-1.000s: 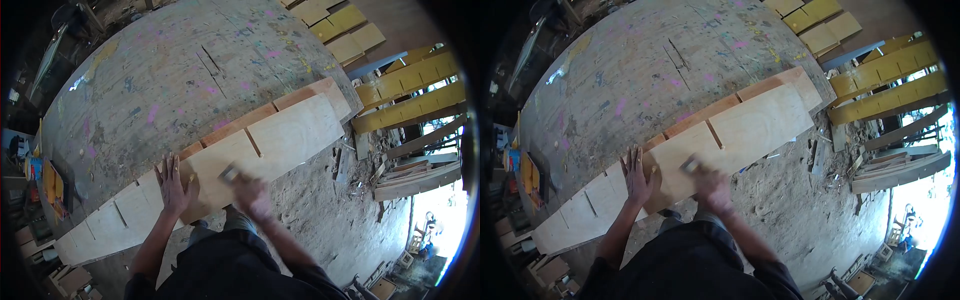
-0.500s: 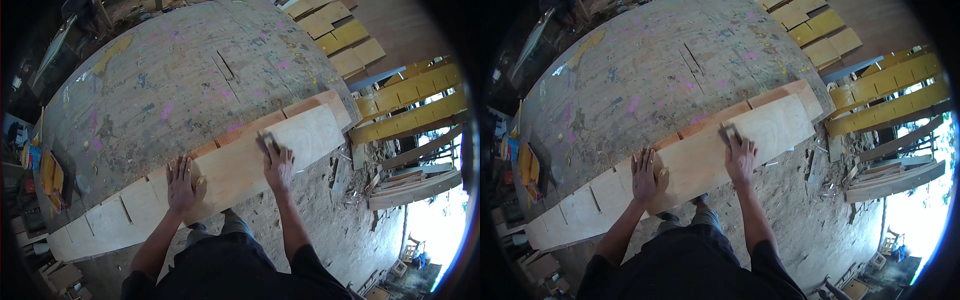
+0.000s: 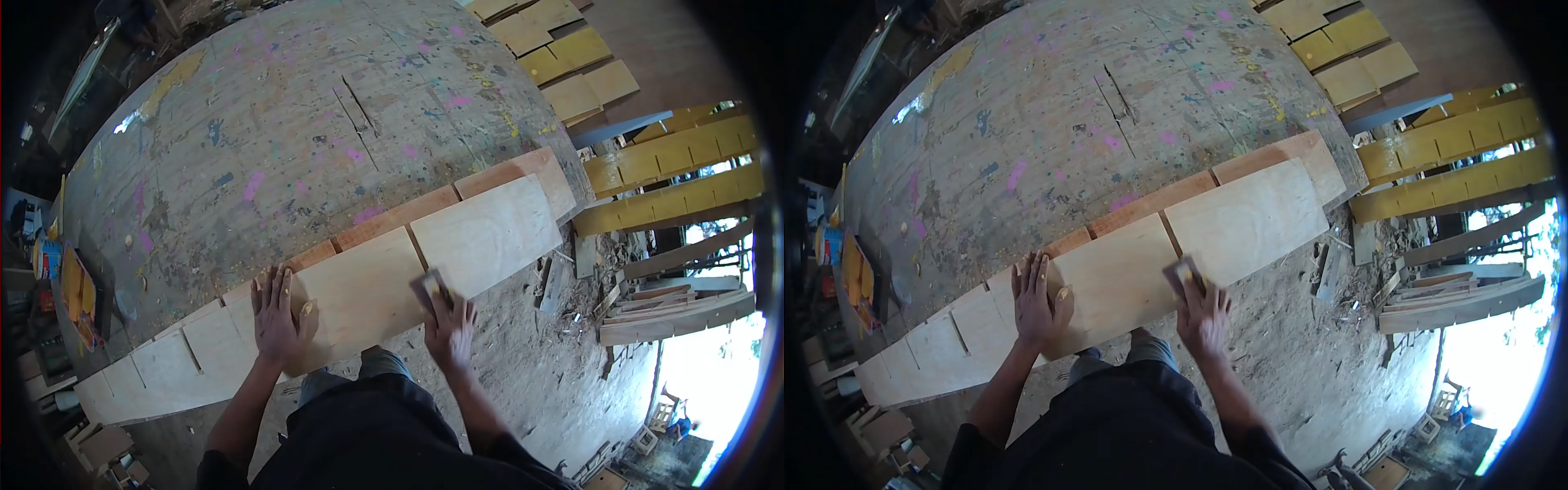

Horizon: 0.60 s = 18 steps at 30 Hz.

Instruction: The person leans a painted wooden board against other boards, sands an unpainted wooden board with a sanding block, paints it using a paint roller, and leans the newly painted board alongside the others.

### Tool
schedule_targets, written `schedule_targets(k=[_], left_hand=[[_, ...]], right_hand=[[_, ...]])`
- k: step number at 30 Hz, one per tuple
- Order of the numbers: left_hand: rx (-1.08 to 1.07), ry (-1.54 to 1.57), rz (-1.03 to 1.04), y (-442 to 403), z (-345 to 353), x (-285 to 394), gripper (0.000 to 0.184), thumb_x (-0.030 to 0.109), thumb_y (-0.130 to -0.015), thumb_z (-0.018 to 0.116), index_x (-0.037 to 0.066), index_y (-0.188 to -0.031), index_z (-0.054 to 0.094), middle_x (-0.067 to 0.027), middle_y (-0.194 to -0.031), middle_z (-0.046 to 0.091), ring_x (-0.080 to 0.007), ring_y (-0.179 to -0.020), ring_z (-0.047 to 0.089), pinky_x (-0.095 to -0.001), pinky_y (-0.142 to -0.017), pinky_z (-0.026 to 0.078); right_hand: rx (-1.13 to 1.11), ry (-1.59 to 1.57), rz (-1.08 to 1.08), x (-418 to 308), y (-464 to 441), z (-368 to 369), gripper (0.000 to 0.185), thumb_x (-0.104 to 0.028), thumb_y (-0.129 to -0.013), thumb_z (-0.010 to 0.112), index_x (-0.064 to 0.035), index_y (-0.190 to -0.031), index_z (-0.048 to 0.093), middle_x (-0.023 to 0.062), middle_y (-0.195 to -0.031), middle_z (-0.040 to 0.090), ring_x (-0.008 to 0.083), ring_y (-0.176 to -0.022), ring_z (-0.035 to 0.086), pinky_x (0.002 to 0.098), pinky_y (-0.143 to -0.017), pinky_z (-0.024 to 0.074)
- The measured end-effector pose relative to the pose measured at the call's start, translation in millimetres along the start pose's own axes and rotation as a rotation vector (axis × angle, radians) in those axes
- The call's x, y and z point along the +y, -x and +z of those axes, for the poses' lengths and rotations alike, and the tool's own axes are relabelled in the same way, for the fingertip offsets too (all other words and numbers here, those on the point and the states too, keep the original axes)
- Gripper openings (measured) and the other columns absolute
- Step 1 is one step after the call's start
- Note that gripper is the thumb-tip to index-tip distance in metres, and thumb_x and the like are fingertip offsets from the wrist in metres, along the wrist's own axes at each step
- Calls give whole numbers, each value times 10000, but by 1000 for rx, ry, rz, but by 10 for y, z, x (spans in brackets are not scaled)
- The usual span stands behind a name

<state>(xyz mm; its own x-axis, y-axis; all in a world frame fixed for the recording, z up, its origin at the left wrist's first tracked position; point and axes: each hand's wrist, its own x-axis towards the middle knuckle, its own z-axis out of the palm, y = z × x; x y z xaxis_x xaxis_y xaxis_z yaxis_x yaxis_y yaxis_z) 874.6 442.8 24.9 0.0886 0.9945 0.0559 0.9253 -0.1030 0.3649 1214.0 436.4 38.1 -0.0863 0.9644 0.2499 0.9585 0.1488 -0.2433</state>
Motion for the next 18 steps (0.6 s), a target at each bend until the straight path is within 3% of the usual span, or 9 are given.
schedule_targets(k=[3,6,8,12,18], left_hand=[[-17,-40,0,-4,-1,-11,760,316,-961,624,-30,-1585,364,-204,-1652,390,-375,-1587,269,-593,-1305,99],[-10,-56,8,21,51,2,766,323,-960,623,-27,-1589,361,-204,-1653,390,-376,-1587,269,-591,-1305,102],[-9,-63,26,3,44,-12,762,317,-961,622,-22,-1592,360,-201,-1654,390,-376,-1587,269,-590,-1306,101],[-17,-39,-13,-15,36,29,748,316,-971,615,-19,-1590,363,-196,-1654,393,-373,-1587,271,-587,-1306,102],[-8,-69,8,6,49,17,752,308,-962,622,-21,-1588,367,-194,-1651,400,-375,-1587,272,-586,-1304,107]], right_hand=[[-8,-28,26,18,-179,85,368,-230,-925,696,-94,-1266,711,195,-1185,595,413,-1081,564,535,-949,455],[51,-29,45,18,-1047,307,346,-238,-937,687,-105,-1257,696,179,-1143,586,401,-1070,552,541,-887,449],[21,-66,54,48,-1094,310,354,-253,-941,681,-95,-1258,697,184,-1141,588,407,-1053,551,539,-889,448],[5,-46,30,116,-69,53,395,-299,-936,689,-98,-1276,714,201,-1186,591,417,-1100,567,560,-927,439],[50,-9,83,156,-990,342,353,-282,-943,700,-114,-1253,721,176,-1147,590,394,-1089,554,538,-923,439]])
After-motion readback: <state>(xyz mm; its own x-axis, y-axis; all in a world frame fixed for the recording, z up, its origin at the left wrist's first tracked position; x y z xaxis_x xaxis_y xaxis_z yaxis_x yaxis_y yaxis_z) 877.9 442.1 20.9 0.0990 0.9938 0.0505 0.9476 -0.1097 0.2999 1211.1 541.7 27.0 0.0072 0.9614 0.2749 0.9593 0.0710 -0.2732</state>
